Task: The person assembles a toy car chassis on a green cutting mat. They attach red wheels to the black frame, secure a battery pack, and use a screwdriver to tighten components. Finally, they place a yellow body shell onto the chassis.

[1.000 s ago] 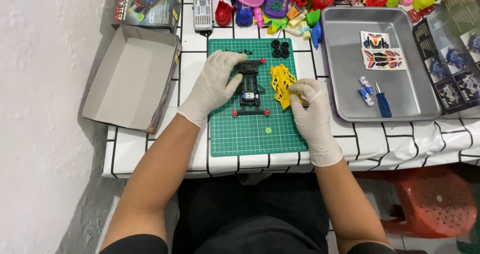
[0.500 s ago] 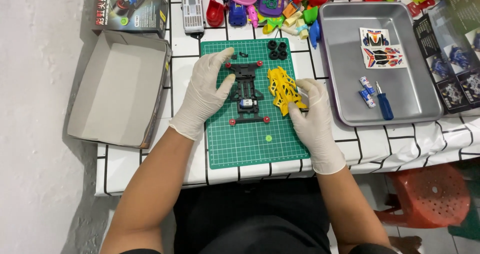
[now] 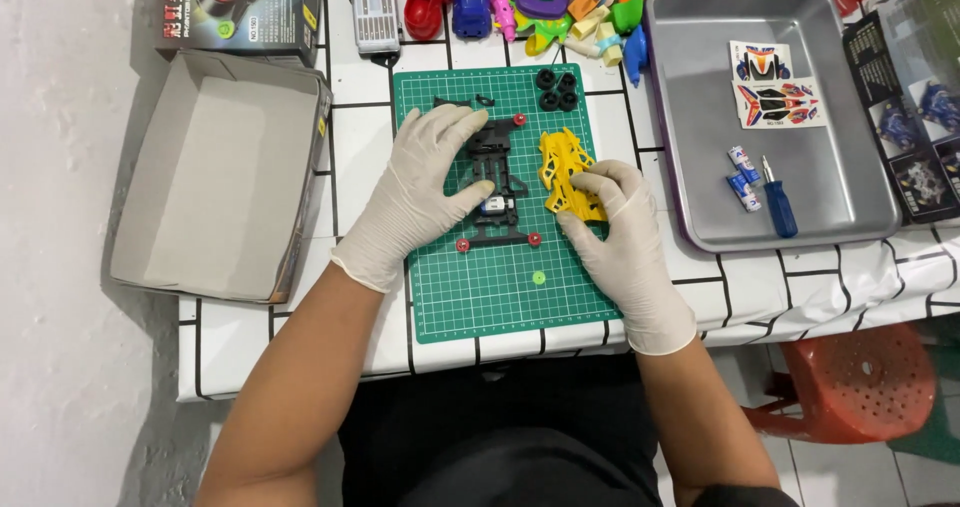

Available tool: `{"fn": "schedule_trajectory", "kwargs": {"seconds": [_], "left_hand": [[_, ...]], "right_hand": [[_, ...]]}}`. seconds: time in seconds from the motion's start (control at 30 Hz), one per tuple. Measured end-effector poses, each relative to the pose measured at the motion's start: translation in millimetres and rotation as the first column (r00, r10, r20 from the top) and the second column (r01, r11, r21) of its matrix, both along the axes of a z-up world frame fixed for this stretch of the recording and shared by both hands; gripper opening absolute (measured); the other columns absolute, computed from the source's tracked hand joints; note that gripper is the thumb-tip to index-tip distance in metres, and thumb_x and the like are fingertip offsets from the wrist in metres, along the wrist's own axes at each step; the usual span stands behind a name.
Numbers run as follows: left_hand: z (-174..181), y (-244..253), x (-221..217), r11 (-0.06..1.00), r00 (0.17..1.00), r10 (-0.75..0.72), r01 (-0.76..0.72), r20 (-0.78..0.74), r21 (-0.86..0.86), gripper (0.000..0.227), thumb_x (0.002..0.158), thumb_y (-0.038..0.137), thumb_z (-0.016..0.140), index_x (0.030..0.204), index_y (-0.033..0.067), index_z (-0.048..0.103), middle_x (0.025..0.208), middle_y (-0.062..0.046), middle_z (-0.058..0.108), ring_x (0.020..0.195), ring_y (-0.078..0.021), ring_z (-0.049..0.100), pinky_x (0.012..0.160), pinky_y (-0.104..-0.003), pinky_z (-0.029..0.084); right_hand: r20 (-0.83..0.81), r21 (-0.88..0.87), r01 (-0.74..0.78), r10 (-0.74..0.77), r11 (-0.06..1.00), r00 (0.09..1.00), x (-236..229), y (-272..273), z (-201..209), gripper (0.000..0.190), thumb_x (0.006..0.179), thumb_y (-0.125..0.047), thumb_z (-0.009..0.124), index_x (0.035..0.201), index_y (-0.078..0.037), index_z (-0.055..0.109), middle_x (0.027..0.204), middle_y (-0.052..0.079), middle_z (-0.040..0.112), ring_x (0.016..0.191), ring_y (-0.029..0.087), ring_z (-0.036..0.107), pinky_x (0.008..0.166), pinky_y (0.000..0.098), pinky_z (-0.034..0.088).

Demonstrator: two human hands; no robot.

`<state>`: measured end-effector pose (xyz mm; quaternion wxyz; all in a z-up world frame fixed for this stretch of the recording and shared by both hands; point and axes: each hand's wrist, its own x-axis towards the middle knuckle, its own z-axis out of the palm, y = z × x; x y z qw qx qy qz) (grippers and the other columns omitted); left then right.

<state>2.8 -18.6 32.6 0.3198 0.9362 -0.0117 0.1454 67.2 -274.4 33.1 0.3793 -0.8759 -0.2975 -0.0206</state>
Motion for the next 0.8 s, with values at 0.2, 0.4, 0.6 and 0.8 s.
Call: {"fn": "schedule_trajectory", "kwargs": {"seconds": [0.2, 0.4, 0.6, 0.8], "left_hand": [[-1.0, -3.5, 0.1, 0.997, 1.0, -0.02, 0.02, -0.006, 0.071, 0.084, 0.084, 0.045, 0.081, 0.154, 0.0187, 0.043, 0.148, -0.014, 0.051, 0.147, -0.0339, 0.036, 0.124, -0.059, 0.011], [-9.7, -3.5, 2.0, 0.988, 0.999, -0.011, 0.006, 0.031, 0.154, 0.077, 0.084, 0.047, 0.079, 0.15, 0.0223, 0.048, 0.145, -0.01, 0.052, 0.146, -0.0316, 0.037, 0.124, -0.059, 0.013], [-16.5, -2.2, 4.0, 0.982, 0.999, 0.0, -0.007, 0.033, 0.188, 0.076, 0.084, 0.05, 0.076, 0.149, 0.022, 0.048, 0.144, -0.009, 0.053, 0.148, -0.0302, 0.035, 0.124, -0.059, 0.01], [-20.0, -1.7, 5.0, 0.974, 0.999, 0.026, -0.034, 0.038, 0.224, 0.076, 0.083, 0.054, 0.076, 0.147, 0.0218, 0.051, 0.14, -0.008, 0.056, 0.147, -0.0295, 0.036, 0.124, -0.059, 0.009]], "right_hand": [[0.052, 0.009, -0.038, 0.037, 0.999, 0.998, 4.1, -2.7, -10.2, 0.035, 0.09, -0.017, 0.081, 0.122, -0.011, 0.069, 0.125, 0.01, 0.054, 0.122, 0.035, 0.053, 0.108, 0.0447, 0.045], [0.05, 0.039, -0.061, 0.059, 0.997, 0.997, 3.1, -5.1, -11.5, 0.034, 0.092, -0.022, 0.079, 0.122, -0.01, 0.068, 0.126, 0.011, 0.053, 0.124, 0.036, 0.052, 0.109, 0.0451, 0.044], [0.051, 0.08, -0.061, 0.057, 0.995, 0.997, 2.2, -7.3, -5.2, 0.031, 0.094, -0.022, 0.078, 0.121, -0.011, 0.068, 0.126, 0.011, 0.053, 0.125, 0.035, 0.051, 0.11, 0.0438, 0.044], [0.071, 0.097, -0.082, 0.076, 0.992, 0.995, 3.4, -7.4, -11.7, 0.03, 0.095, -0.022, 0.077, 0.121, -0.009, 0.068, 0.125, 0.012, 0.053, 0.125, 0.036, 0.051, 0.109, 0.0449, 0.045]]}}
